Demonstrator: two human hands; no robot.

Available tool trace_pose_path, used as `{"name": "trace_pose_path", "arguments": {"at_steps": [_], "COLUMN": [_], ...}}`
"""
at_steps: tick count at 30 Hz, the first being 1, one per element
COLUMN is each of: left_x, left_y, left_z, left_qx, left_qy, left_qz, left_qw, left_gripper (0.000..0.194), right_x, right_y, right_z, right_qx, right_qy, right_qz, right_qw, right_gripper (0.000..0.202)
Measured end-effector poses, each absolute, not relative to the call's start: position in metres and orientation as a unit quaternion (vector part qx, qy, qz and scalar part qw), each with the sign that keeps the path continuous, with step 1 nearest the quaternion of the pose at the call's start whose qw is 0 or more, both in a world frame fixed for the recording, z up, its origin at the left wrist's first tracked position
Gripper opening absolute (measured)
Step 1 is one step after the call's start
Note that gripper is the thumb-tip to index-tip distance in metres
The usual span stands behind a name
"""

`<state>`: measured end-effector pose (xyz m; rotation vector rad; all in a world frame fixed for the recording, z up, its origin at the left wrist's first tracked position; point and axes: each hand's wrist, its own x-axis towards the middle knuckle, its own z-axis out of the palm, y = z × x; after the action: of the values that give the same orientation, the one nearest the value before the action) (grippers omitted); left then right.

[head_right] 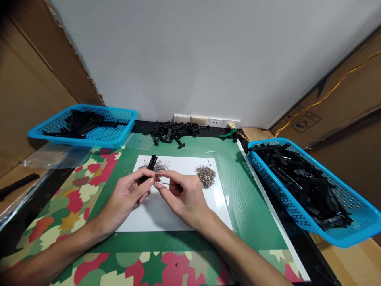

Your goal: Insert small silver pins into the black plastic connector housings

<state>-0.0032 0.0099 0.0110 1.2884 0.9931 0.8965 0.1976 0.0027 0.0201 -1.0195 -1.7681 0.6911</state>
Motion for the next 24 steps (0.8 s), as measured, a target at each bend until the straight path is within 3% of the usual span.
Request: {"name": "trace_pose_path", "arguments": {"at_steps": [6, 15, 24], "left_x": [-0.004, -0.002, 0.000], "left_y": [0.006, 0.009, 0.010], "left_z": [0.011, 0.013, 0.014], "left_qx": [0.579, 0.556, 0.528], "left_qy": [0.414, 0.415, 0.407], "left_qz": [0.370, 0.375, 0.374], "left_qw": [0.597, 0.614, 0.644], "left_gripper": [0.036, 0.034, 0.033], "right_x": [0.195, 0.199, 0.197], "right_y": [0.003, 0.009, 0.009], "right_z": [0.019, 0.027, 0.017], "right_qx": [-0.433, -0.442, -0.447], "right_qy": [-0.685, -0.600, -0.596], "right_qz": [0.290, 0.450, 0.441], "right_qw": [0.509, 0.492, 0.500], "right_gripper": [0.011, 0.019, 0.015]}}
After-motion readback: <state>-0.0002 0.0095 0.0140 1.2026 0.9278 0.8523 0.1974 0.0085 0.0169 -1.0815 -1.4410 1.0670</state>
